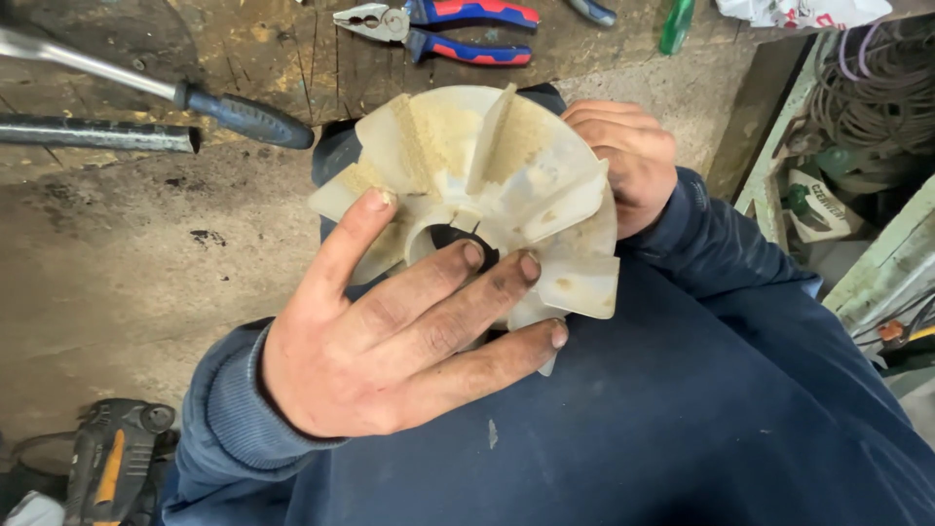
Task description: Repairing a plastic cooling fan for a motor by removing debris or damaged segments using pliers and manual inspection.
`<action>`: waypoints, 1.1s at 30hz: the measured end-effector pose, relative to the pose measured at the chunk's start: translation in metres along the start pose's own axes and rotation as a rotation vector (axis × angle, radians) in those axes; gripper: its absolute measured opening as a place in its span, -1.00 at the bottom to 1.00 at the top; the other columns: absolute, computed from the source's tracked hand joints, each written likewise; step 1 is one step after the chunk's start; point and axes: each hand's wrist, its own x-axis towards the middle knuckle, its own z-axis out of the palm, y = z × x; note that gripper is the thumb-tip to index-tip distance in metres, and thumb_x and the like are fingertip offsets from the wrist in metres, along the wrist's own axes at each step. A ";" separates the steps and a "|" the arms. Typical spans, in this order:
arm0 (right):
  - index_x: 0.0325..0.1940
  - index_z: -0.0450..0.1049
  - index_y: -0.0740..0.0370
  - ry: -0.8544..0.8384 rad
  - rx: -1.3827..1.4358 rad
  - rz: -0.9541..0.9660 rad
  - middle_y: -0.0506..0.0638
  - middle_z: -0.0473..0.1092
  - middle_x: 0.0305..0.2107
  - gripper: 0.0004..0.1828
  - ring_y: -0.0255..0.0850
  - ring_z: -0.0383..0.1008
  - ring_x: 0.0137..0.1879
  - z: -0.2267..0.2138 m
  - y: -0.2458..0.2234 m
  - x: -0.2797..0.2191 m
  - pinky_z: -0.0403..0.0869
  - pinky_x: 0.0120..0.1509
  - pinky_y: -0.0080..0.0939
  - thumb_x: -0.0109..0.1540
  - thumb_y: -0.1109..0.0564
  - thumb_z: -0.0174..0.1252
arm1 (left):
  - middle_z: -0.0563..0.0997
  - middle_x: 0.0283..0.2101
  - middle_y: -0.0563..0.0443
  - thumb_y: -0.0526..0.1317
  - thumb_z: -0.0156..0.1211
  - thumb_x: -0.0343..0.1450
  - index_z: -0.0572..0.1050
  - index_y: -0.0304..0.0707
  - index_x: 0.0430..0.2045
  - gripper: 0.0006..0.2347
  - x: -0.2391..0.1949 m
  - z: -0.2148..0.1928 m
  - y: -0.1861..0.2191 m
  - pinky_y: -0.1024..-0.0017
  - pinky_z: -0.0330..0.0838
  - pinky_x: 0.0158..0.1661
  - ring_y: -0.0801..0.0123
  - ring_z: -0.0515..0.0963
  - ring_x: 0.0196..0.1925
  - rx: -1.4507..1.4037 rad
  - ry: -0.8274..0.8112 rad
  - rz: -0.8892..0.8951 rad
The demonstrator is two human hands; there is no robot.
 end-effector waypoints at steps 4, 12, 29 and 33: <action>-0.26 0.32 0.43 -0.002 -0.001 0.049 0.25 0.44 -0.38 -0.73 0.16 0.53 -0.31 -0.001 -0.002 0.001 0.56 -0.12 0.13 0.25 0.22 0.29 | 0.54 0.25 0.23 -0.15 0.26 0.59 0.56 0.28 0.16 -0.75 -0.001 0.001 0.001 -0.02 0.07 0.43 0.39 0.43 0.25 -0.012 0.008 0.006; -0.22 0.34 0.42 -0.034 0.009 0.044 0.26 0.45 -0.37 -0.70 0.18 0.54 -0.30 -0.004 -0.003 -0.014 0.56 -0.11 0.12 0.20 0.18 0.31 | 0.52 0.26 0.26 -0.16 0.27 0.59 0.56 0.33 0.17 -0.73 0.000 0.002 0.002 0.04 0.05 0.46 0.39 0.43 0.27 -0.009 0.014 0.007; 0.60 0.09 0.13 0.062 1.505 0.711 0.08 0.23 0.46 0.13 -0.16 0.33 0.43 0.019 -0.053 -0.014 0.42 0.39 -0.07 0.03 0.15 0.54 | 0.48 0.20 0.20 -0.18 0.31 0.54 0.60 0.18 0.12 -0.75 0.017 -0.006 0.000 0.28 0.41 0.06 0.35 0.51 -0.03 -0.085 0.012 0.054; 0.52 0.15 0.16 -0.003 1.337 0.663 0.07 0.28 0.36 0.01 -0.16 0.38 0.36 0.011 -0.044 -0.014 0.44 0.37 -0.06 0.07 0.08 0.50 | 0.49 0.19 0.19 -0.18 0.30 0.53 0.60 0.19 0.11 -0.74 0.016 -0.005 0.000 0.30 0.42 0.02 0.37 0.51 -0.05 -0.082 0.004 0.048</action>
